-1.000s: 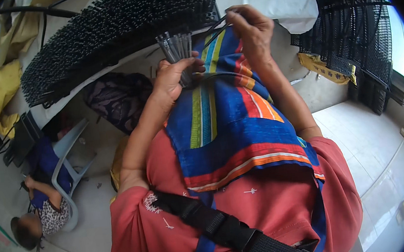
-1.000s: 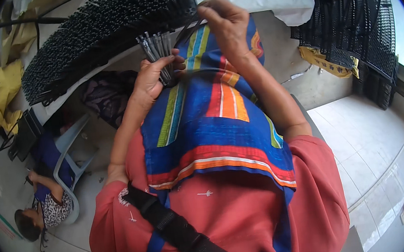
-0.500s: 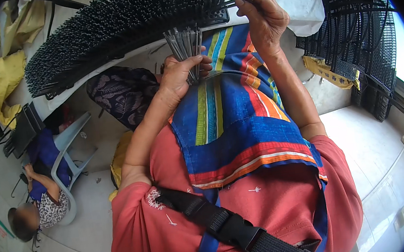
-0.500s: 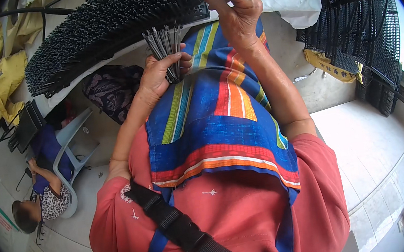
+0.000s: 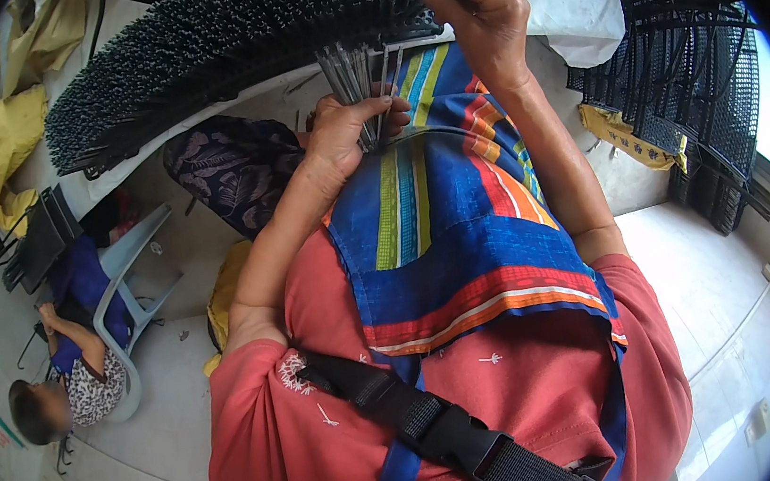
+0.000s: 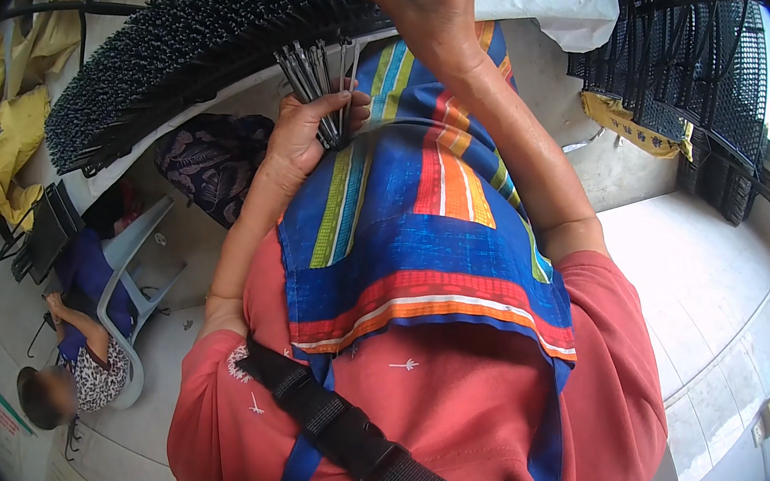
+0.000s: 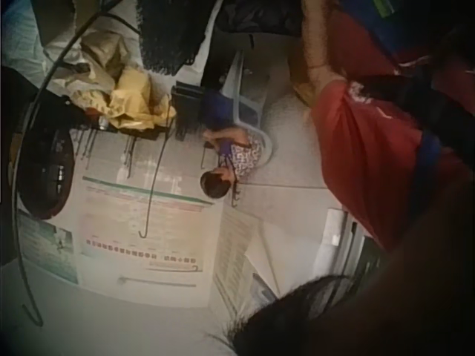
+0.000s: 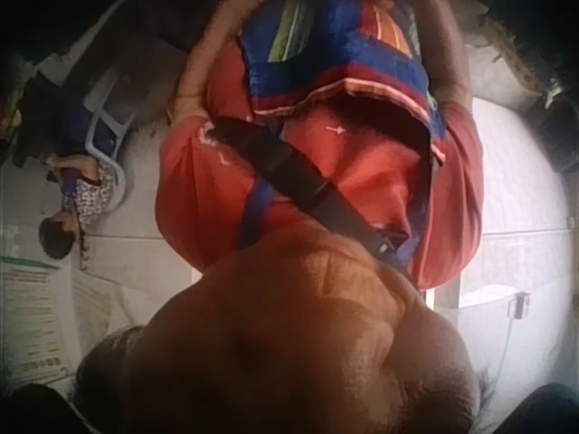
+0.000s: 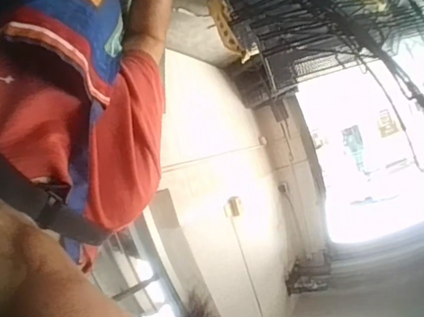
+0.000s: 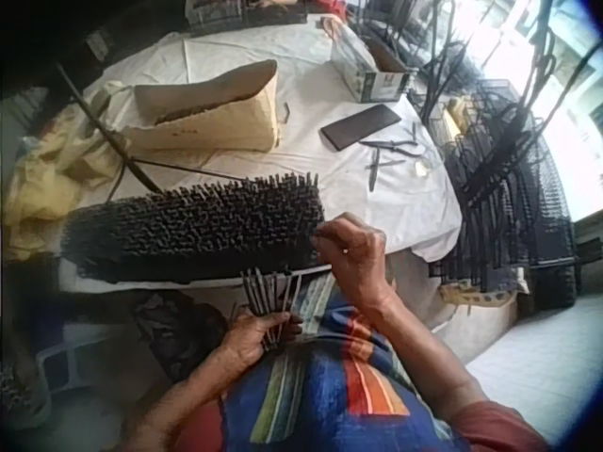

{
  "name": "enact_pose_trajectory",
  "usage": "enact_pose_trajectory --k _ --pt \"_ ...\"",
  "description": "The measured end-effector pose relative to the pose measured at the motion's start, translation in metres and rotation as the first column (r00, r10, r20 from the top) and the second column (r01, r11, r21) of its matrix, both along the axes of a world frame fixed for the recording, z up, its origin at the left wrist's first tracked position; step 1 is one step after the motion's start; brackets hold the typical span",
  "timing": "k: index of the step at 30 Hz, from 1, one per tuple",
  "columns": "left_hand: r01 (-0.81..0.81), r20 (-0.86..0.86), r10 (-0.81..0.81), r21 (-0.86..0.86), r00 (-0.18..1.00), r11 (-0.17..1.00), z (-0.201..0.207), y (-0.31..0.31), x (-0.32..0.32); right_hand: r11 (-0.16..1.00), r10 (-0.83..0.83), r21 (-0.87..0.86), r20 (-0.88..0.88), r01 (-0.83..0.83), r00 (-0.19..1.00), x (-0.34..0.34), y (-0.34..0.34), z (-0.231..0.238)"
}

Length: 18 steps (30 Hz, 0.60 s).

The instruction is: Manually inserting bundles of metal bristles into an industrial brush base at a workstation.

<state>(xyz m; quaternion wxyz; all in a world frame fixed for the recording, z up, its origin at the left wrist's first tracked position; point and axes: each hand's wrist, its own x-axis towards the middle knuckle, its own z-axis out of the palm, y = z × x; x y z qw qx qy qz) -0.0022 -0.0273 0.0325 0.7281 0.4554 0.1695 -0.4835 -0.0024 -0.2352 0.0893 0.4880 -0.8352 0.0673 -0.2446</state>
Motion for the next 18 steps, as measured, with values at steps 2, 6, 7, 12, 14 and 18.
enact_pose_trajectory --k 2,6,7,12,14,18 --pt "0.004 0.003 -0.004 0.014 1.0 1.0 0.001 0.001 0.0 0.997 -0.011 -0.079 -0.061 0.006 0.998 0.004 0.006 0.001" --pt "0.006 0.022 -0.006 -0.005 1.0 1.0 0.001 0.0 0.0 0.998 -0.035 -0.059 0.022 0.037 0.999 0.006 0.008 0.0" --pt "0.009 0.017 -0.009 -0.01 1.0 1.0 0.001 0.0 0.0 0.993 -0.013 -0.116 0.019 0.015 1.0 0.006 0.006 -0.001" --pt "-0.007 -0.003 0.007 -0.055 1.0 0.998 0.0 0.001 0.002 0.96 -0.027 -0.276 0.047 0.039 0.999 -0.001 0.006 -0.006" --pt "-0.014 0.001 0.014 -0.076 1.0 0.997 0.001 0.001 0.003 0.972 -0.003 -0.232 -0.149 -0.031 0.989 -0.012 0.006 -0.009" --pt "-0.008 0.017 0.01 -0.105 1.0 0.994 0.004 -0.002 0.003 0.965 0.179 0.254 -0.45 -0.067 0.875 -0.028 0.022 -0.025"
